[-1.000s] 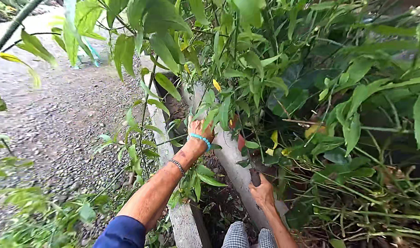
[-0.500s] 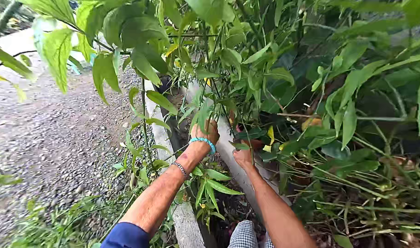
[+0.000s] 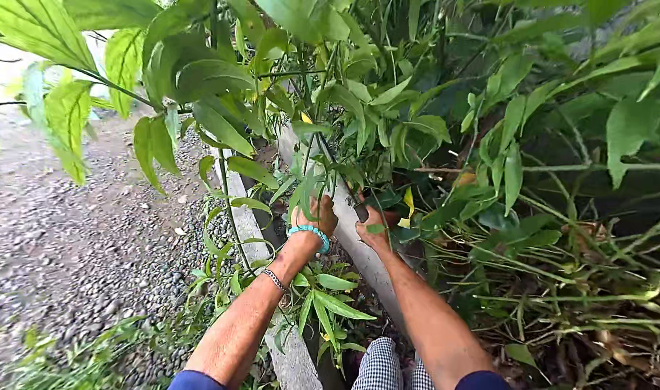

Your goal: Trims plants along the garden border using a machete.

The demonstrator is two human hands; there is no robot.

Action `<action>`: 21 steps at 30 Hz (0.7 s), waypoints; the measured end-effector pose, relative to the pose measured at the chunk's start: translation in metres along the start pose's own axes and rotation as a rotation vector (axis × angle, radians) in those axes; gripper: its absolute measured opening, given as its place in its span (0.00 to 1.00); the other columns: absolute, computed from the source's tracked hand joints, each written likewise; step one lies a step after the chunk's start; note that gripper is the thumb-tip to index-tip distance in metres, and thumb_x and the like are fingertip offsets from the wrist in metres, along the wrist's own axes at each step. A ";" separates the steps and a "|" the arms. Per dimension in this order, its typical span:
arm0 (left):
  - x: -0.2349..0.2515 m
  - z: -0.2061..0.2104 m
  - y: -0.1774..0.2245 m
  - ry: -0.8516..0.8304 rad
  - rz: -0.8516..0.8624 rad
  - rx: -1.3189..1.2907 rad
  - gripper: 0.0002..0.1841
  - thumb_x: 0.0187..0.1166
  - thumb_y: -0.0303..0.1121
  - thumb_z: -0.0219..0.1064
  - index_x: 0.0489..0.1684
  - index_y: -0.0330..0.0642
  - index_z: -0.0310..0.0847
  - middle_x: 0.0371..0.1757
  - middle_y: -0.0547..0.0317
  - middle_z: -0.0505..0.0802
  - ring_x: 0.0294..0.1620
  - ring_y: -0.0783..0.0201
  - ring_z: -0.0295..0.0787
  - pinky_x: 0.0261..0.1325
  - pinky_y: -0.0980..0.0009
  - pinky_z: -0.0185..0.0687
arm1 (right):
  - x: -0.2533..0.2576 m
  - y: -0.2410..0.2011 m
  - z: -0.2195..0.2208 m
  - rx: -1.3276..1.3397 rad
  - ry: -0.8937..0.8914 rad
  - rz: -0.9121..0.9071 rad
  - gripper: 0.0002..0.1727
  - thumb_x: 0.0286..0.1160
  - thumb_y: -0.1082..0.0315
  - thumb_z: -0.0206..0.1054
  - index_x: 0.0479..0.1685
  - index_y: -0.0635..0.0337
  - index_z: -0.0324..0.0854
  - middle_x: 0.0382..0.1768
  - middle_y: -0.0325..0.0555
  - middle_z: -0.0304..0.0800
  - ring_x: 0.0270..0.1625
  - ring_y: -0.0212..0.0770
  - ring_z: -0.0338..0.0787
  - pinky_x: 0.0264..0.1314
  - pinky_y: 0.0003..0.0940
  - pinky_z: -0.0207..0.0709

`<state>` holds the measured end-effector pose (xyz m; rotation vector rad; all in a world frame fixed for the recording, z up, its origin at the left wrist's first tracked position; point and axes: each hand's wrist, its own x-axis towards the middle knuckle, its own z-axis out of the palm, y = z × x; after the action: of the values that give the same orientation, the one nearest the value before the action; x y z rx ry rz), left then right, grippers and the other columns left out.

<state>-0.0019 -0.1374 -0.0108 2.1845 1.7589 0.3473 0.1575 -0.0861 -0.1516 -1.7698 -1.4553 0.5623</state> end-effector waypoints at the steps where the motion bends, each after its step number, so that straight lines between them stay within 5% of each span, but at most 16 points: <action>1: -0.002 0.001 0.004 -0.026 0.010 0.008 0.14 0.88 0.33 0.58 0.57 0.31 0.84 0.53 0.27 0.90 0.58 0.29 0.87 0.55 0.31 0.78 | 0.003 -0.005 -0.001 0.017 0.002 0.007 0.24 0.71 0.72 0.71 0.68 0.72 0.79 0.56 0.74 0.88 0.61 0.72 0.88 0.64 0.71 0.77; 4: -0.012 0.011 0.014 -0.275 0.022 0.166 0.17 0.90 0.39 0.56 0.63 0.38 0.84 0.60 0.34 0.90 0.66 0.35 0.86 0.65 0.33 0.74 | 0.026 -0.034 -0.015 0.106 -0.096 0.195 0.23 0.75 0.73 0.68 0.70 0.73 0.78 0.60 0.73 0.87 0.61 0.66 0.89 0.66 0.64 0.78; 5: -0.017 0.010 -0.002 -0.274 -0.013 0.203 0.18 0.90 0.40 0.56 0.64 0.40 0.84 0.61 0.35 0.90 0.65 0.35 0.86 0.64 0.33 0.75 | 0.031 -0.034 -0.003 0.156 -0.100 0.261 0.23 0.75 0.71 0.68 0.68 0.72 0.78 0.55 0.69 0.88 0.52 0.60 0.91 0.58 0.59 0.83; 7: -0.027 -0.011 -0.043 -0.066 -0.125 0.215 0.16 0.89 0.37 0.56 0.63 0.38 0.84 0.56 0.32 0.91 0.61 0.30 0.87 0.60 0.30 0.75 | 0.028 -0.011 0.023 0.274 -0.059 0.342 0.22 0.76 0.68 0.68 0.66 0.69 0.76 0.39 0.59 0.83 0.28 0.47 0.83 0.33 0.47 0.81; 8: -0.029 -0.023 -0.064 0.042 -0.179 0.229 0.16 0.90 0.37 0.56 0.61 0.37 0.84 0.54 0.30 0.92 0.60 0.29 0.87 0.60 0.30 0.73 | 0.018 0.005 0.029 0.307 -0.035 0.355 0.21 0.76 0.69 0.68 0.66 0.69 0.76 0.38 0.59 0.83 0.26 0.47 0.81 0.32 0.46 0.80; 10: -0.037 -0.031 -0.119 0.136 -0.250 0.315 0.15 0.88 0.33 0.57 0.59 0.35 0.84 0.51 0.30 0.92 0.59 0.29 0.87 0.65 0.30 0.70 | -0.013 0.032 0.040 0.304 -0.038 0.338 0.22 0.73 0.72 0.70 0.66 0.69 0.78 0.42 0.60 0.86 0.32 0.48 0.85 0.39 0.47 0.82; 14: -0.070 -0.018 -0.201 0.064 -0.348 0.402 0.20 0.90 0.31 0.54 0.74 0.28 0.76 0.65 0.21 0.85 0.72 0.23 0.78 0.79 0.27 0.57 | -0.078 0.045 0.036 0.235 -0.114 0.261 0.22 0.70 0.74 0.71 0.65 0.71 0.80 0.52 0.64 0.89 0.50 0.53 0.89 0.57 0.52 0.81; 16: -0.085 -0.018 -0.230 0.042 -0.408 0.358 0.22 0.91 0.30 0.52 0.77 0.25 0.71 0.72 0.19 0.80 0.77 0.22 0.73 0.79 0.29 0.58 | -0.104 0.046 0.031 0.240 -0.156 0.216 0.22 0.70 0.74 0.72 0.64 0.71 0.81 0.51 0.63 0.89 0.50 0.51 0.89 0.58 0.50 0.81; 19: -0.122 -0.009 -0.318 0.344 -0.249 0.122 0.21 0.91 0.26 0.49 0.71 0.13 0.71 0.71 0.14 0.79 0.78 0.23 0.72 0.83 0.38 0.59 | -0.129 0.049 0.024 0.248 -0.203 0.149 0.22 0.67 0.74 0.73 0.62 0.73 0.82 0.48 0.61 0.90 0.47 0.48 0.89 0.55 0.48 0.82; 21: -0.153 -0.021 -0.356 0.368 -0.316 0.047 0.23 0.92 0.29 0.48 0.73 0.13 0.69 0.73 0.16 0.78 0.79 0.29 0.72 0.85 0.45 0.60 | -0.137 0.047 0.017 0.212 -0.236 0.123 0.20 0.66 0.74 0.73 0.59 0.73 0.83 0.45 0.61 0.89 0.46 0.48 0.89 0.55 0.48 0.81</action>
<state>-0.3635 -0.2156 -0.1293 1.9167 2.2875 0.6678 0.1400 -0.2153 -0.2166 -1.6739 -1.3897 0.9815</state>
